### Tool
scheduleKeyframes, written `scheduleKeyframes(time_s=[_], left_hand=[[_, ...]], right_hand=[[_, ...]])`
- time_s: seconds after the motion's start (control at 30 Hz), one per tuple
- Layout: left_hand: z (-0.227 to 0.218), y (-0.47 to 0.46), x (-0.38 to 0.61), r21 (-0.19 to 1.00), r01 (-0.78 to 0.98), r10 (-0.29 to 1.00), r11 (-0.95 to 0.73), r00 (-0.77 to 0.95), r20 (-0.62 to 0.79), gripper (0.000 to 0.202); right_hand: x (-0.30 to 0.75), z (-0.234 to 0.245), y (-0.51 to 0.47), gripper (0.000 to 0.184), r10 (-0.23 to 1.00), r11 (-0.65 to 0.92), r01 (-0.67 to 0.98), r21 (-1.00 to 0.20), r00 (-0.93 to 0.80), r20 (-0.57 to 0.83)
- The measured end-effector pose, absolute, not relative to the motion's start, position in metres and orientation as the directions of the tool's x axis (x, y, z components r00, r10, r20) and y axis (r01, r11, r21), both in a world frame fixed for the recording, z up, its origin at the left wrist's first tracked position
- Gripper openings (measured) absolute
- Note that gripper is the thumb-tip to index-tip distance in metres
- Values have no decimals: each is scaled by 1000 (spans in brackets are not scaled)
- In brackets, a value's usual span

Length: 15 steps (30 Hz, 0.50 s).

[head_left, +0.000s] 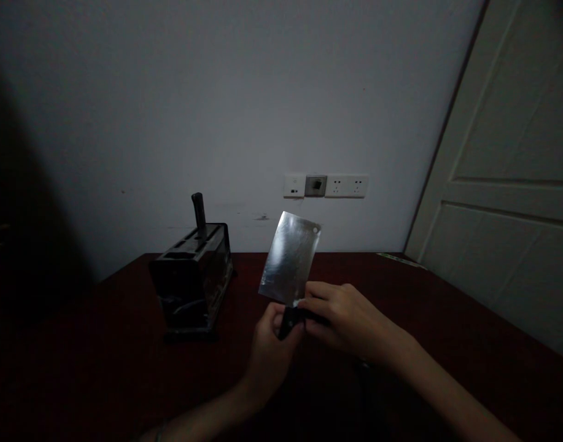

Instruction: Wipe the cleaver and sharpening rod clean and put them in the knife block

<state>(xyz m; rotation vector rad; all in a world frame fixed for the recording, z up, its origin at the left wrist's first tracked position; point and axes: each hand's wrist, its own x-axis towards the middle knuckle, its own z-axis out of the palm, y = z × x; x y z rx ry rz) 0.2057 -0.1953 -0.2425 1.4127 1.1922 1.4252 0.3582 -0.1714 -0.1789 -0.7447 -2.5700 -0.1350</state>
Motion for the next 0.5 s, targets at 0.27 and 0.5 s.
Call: scheduleKeyframes(time_s=[0.27, 0.5], left_hand=[[-246, -198, 205, 967, 83, 967, -242, -63, 248, 22], [-242, -197, 207, 980, 75, 979, -187, -75, 192, 21]], right_hand=[[350, -183, -172, 20, 471, 854, 519, -25, -754, 458], [358, -181, -169, 19, 486, 860, 498, -108, -736, 471]])
